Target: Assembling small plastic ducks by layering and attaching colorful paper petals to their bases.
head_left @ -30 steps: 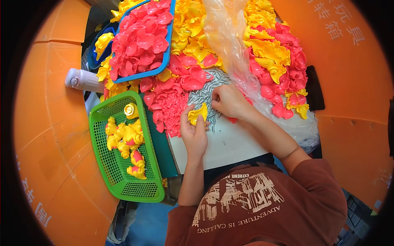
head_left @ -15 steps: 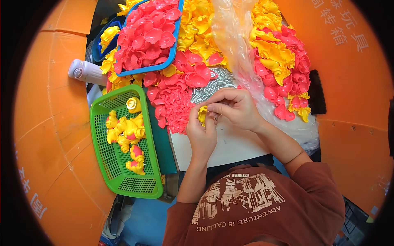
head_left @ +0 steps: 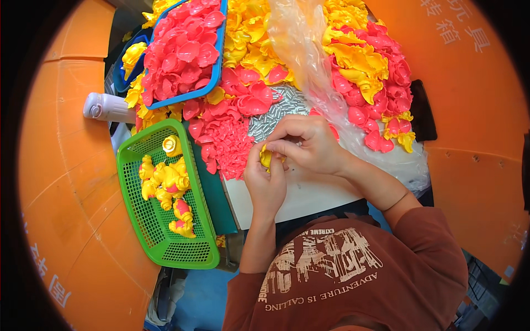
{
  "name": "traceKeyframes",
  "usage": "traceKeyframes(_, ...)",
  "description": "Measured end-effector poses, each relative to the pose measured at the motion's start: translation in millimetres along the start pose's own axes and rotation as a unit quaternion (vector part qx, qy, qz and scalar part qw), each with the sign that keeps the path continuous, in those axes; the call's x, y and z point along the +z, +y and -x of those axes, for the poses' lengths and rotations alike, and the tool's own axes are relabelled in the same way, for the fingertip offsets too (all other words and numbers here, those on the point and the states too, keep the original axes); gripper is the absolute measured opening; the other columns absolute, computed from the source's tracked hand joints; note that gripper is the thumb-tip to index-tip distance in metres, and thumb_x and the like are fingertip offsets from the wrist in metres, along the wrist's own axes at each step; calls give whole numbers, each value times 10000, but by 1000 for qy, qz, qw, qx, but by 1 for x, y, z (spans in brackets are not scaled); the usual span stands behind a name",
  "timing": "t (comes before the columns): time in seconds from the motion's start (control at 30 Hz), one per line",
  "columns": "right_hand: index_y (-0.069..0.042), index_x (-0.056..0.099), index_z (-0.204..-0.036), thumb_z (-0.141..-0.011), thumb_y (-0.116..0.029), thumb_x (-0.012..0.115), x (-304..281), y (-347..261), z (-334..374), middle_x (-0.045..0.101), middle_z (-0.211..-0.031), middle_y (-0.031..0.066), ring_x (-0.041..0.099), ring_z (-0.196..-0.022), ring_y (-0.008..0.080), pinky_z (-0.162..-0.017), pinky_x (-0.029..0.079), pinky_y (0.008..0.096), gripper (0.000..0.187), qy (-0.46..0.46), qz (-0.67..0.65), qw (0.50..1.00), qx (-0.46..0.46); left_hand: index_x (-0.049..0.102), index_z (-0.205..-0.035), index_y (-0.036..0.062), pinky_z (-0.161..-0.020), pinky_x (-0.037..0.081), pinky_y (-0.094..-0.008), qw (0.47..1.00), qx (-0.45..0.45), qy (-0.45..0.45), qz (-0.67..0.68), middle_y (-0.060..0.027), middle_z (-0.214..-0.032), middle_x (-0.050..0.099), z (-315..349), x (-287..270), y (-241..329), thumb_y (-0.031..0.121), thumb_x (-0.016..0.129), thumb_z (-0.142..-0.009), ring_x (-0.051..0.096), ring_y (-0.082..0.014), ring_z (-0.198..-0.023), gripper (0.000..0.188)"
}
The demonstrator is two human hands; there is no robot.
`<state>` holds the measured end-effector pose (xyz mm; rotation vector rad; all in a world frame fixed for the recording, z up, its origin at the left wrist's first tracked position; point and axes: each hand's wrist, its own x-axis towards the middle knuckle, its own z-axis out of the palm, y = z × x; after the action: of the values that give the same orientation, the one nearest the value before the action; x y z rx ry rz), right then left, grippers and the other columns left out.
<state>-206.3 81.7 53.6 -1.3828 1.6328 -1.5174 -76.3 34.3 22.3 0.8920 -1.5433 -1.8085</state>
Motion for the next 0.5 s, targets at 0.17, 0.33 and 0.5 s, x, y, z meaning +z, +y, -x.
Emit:
traceKeyframes(0.17,17,649,-811,-777,-21,651,1,-1,1,630,-741,75,616,-682,135,-566,470,242,51,-5,-163,979,123,506,-989,-12,-502,403,-175,999,-28,-20,19,-24,-760,548,2,-2,2,40,516,-903,523,-57,-611,101)
traceKeyframes(0.33,-2,641,-889,-771,-49,658,-3,4,-1,623,-758,46,585,-676,85,-561,457,249,128,-8,25,999,-27,503,-1031,-25,-565,490,-214,995,-8,-54,-83,-49,-834,567,2,-1,3,26,497,-900,571,-86,-691,141)
traceKeyframes(0.5,-7,638,-905,-776,-70,658,-7,7,-7,610,-773,52,576,-657,103,-554,447,252,145,-14,21,999,31,496,-1040,-6,-537,466,-232,989,-95,-43,106,-63,-840,575,2,3,-5,27,516,-887,564,-106,-641,158)
